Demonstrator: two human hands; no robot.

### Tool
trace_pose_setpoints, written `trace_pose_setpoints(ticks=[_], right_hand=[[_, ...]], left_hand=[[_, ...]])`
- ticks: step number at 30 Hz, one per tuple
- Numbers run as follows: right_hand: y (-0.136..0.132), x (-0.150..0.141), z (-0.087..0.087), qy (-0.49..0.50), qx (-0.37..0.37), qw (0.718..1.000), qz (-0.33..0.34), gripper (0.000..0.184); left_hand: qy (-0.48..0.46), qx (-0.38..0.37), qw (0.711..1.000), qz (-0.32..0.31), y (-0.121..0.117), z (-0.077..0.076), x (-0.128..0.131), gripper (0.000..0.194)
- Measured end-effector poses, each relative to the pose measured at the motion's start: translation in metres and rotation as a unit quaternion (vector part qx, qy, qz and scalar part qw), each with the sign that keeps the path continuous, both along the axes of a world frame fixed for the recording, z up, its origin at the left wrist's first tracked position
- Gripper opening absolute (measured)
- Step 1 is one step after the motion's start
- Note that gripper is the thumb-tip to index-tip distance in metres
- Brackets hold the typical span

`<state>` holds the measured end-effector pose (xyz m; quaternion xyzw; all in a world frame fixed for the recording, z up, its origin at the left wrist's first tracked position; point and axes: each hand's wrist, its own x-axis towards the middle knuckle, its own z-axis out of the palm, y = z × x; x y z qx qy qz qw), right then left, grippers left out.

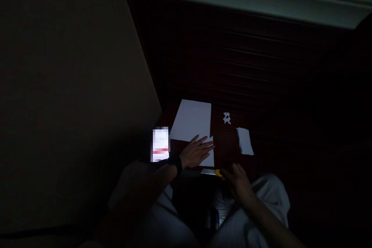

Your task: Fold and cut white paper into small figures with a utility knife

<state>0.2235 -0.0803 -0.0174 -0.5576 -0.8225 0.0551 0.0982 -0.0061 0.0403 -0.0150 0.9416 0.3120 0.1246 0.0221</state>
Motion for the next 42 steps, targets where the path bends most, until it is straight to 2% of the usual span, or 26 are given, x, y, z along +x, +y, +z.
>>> trace_pose_setpoints(ticks=[6, 8, 10, 13, 15, 17, 20, 25, 29, 32, 37, 39, 42], right_hand=[[0.0, 0.007, -0.002, 0.045, 0.014, 0.999, 0.014, 0.042], [0.005, 0.01, -0.003, 0.058, 0.033, 0.997, -0.024, 0.041], [0.012, 0.013, -0.004, 0.05, 0.056, 0.994, -0.082, 0.04], [0.026, 0.014, -0.007, 0.01, 0.079, 0.985, -0.155, 0.038], [0.036, 0.01, -0.009, -0.018, 0.086, 0.98, -0.179, 0.037], [0.044, 0.003, -0.011, -0.041, 0.093, 0.976, -0.192, 0.036], [0.053, -0.008, -0.014, -0.057, 0.106, 0.971, -0.206, 0.035], [0.059, -0.018, -0.016, -0.057, 0.114, 0.964, -0.233, 0.034], [0.062, -0.017, -0.01, -0.05, 0.096, 0.964, -0.241, 0.036], [0.065, -0.017, -0.006, -0.052, 0.075, 0.963, -0.254, 0.037], [0.069, -0.02, -0.002, -0.063, 0.051, 0.96, -0.267, 0.04], [0.068, -0.021, -0.002, -0.058, 0.043, 0.96, -0.271, 0.041], [0.07, -0.022, -0.004, -0.055, 0.035, 0.957, -0.283, 0.04]], left_hand=[[-0.016, -0.002, 1.0, -0.001, 0.003, -0.003, 0.003, 0.043], [-0.046, -0.011, 0.999, 0.018, 0.003, -0.001, 0.004, 0.043], [-0.088, -0.02, 0.994, 0.064, 0.001, 0.002, 0.003, 0.043], [-0.129, -0.032, 0.984, 0.119, -0.012, 0.009, -0.006, 0.042], [-0.113, -0.039, 0.989, 0.087, -0.025, 0.011, -0.017, 0.045], [-0.079, -0.042, 0.995, 0.036, -0.04, 0.009, -0.027, 0.058], [-0.036, -0.044, 0.998, 0.01, -0.055, 0.0, -0.039, 0.074], [-0.008, -0.048, 0.999, -0.003, -0.064, -0.012, -0.051, 0.048], [-0.032, -0.047, 0.998, -0.016, -0.069, -0.011, -0.058, 0.041], [-0.082, -0.048, 0.995, 0.008, -0.073, -0.007, -0.058, 0.035], [-0.227, -0.102, 0.963, 0.108, -0.079, 0.001, -0.045, 0.033], [-0.279, -0.143, 0.937, 0.154, -0.081, 0.004, -0.038, 0.034], [-0.353, -0.202, 0.884, 0.229, -0.082, 0.005, -0.029, 0.033]])
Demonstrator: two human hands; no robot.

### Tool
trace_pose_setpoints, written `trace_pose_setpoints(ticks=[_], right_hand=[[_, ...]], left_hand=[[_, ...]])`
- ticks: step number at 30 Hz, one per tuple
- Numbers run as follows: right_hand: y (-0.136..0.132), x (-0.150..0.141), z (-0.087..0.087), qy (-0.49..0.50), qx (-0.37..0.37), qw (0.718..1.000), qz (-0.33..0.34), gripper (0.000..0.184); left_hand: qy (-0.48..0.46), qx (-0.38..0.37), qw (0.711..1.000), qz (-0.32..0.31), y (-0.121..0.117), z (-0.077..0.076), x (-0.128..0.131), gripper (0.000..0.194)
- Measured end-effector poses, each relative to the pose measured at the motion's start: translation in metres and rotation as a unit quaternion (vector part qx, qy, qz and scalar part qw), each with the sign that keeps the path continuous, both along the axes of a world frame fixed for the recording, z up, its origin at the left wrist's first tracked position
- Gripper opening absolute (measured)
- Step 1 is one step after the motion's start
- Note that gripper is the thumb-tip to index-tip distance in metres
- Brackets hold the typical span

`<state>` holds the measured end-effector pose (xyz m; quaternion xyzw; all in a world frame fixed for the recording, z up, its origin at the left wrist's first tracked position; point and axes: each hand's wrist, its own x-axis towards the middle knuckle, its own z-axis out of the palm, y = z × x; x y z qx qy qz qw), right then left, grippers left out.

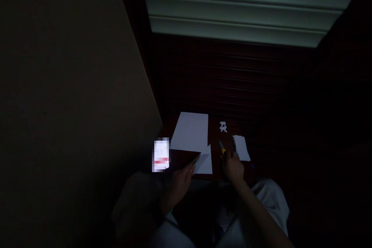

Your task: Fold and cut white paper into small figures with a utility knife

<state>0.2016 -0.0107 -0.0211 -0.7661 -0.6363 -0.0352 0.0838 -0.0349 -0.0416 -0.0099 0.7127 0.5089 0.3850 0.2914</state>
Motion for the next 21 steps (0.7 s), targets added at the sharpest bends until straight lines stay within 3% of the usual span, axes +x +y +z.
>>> trace_pose_setpoints(ticks=[3, 10, 14, 16, 18, 21], right_hand=[[0.008, -0.001, -0.001, -0.005, 0.005, 1.0, -0.013, 0.04], [0.029, 0.002, 0.015, 0.017, 0.011, 0.999, -0.04, 0.036], [0.011, -0.009, 0.03, 0.15, 0.077, 0.986, -0.005, 0.044], [-0.006, -0.022, 0.033, 0.313, 0.053, 0.947, 0.054, 0.044], [-0.025, -0.037, 0.031, 0.463, 0.017, 0.88, 0.101, 0.044], [-0.049, -0.056, 0.019, 0.577, 0.018, 0.813, 0.071, 0.046]], left_hand=[[-0.072, -0.057, 0.994, 0.061, 0.002, -0.002, 0.007, 0.033], [-0.218, -0.149, 0.958, 0.108, 0.012, -0.009, 0.012, 0.038], [-0.338, -0.233, 0.907, 0.09, 0.01, -0.002, 0.021, 0.043], [-0.403, -0.256, 0.876, 0.068, 0.007, 0.003, 0.031, 0.046], [-0.453, -0.269, 0.849, 0.044, 0.003, 0.008, 0.042, 0.046], [-0.487, -0.263, 0.832, 0.039, 0.0, 0.011, 0.057, 0.044]])
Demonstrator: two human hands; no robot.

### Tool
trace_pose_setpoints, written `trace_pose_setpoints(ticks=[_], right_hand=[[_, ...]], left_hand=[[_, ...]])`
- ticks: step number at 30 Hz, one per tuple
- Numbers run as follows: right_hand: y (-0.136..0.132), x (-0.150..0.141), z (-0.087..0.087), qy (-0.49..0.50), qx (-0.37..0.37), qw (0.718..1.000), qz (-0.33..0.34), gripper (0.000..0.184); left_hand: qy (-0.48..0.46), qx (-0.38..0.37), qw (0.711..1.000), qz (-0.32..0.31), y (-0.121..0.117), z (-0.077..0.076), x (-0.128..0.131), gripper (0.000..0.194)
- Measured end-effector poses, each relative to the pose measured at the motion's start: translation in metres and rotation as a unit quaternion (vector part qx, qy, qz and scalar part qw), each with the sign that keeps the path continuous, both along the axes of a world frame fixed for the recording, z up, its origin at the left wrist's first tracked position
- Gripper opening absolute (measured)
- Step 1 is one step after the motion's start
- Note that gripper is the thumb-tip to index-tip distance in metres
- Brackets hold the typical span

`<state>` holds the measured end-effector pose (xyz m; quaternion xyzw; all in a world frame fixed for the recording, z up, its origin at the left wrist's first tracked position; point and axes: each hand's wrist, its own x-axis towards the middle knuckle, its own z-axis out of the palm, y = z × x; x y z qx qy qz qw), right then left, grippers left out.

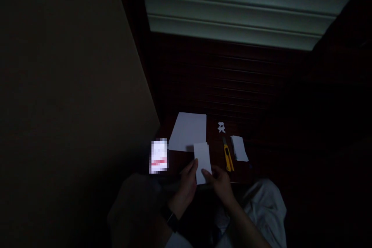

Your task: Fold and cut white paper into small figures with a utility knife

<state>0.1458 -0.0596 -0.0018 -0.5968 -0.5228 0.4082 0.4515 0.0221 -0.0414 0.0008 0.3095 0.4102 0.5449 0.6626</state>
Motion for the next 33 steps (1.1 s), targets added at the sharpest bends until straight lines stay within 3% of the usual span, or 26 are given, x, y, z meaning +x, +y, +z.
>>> trace_pose_setpoints(ticks=[4, 7, 9, 11, 14, 17, 20, 27, 33], right_hand=[[-0.009, 0.009, -0.014, 0.054, -0.023, 0.998, -0.038, 0.043], [0.008, 0.053, -0.014, 0.02, -0.003, 0.995, -0.102, 0.045], [0.029, 0.093, -0.012, -0.035, 0.003, 0.986, -0.166, 0.049], [0.05, 0.132, -0.012, -0.117, 0.022, 0.962, -0.247, 0.052], [0.073, 0.171, -0.017, -0.252, -0.038, 0.93, -0.264, 0.051], [0.08, 0.183, -0.027, -0.287, -0.07, 0.92, -0.258, 0.047], [0.079, 0.184, -0.035, -0.312, -0.102, 0.911, -0.249, 0.046], [0.077, 0.185, -0.038, -0.342, -0.13, 0.908, -0.205, 0.045], [0.075, 0.179, -0.035, -0.382, -0.135, 0.896, -0.179, 0.045]], left_hand=[[0.061, 0.023, 0.997, -0.038, 0.003, -0.006, 0.001, 0.043], [0.223, 0.094, 0.969, -0.046, 0.01, -0.012, -0.011, 0.038], [0.387, 0.201, 0.898, -0.048, 0.012, -0.014, -0.023, 0.029], [0.507, 0.331, 0.793, -0.072, 0.011, -0.015, -0.033, 0.027], [0.619, 0.431, 0.649, -0.105, 0.004, -0.016, -0.043, 0.039], [0.672, 0.441, 0.585, -0.109, -0.005, -0.022, -0.048, 0.056], [0.692, 0.43, 0.571, -0.101, -0.008, -0.034, -0.051, 0.059], [0.686, 0.445, 0.568, -0.093, -0.001, -0.062, -0.063, 0.045], [0.654, 0.476, 0.581, -0.09, -0.003, -0.06, -0.073, 0.04]])
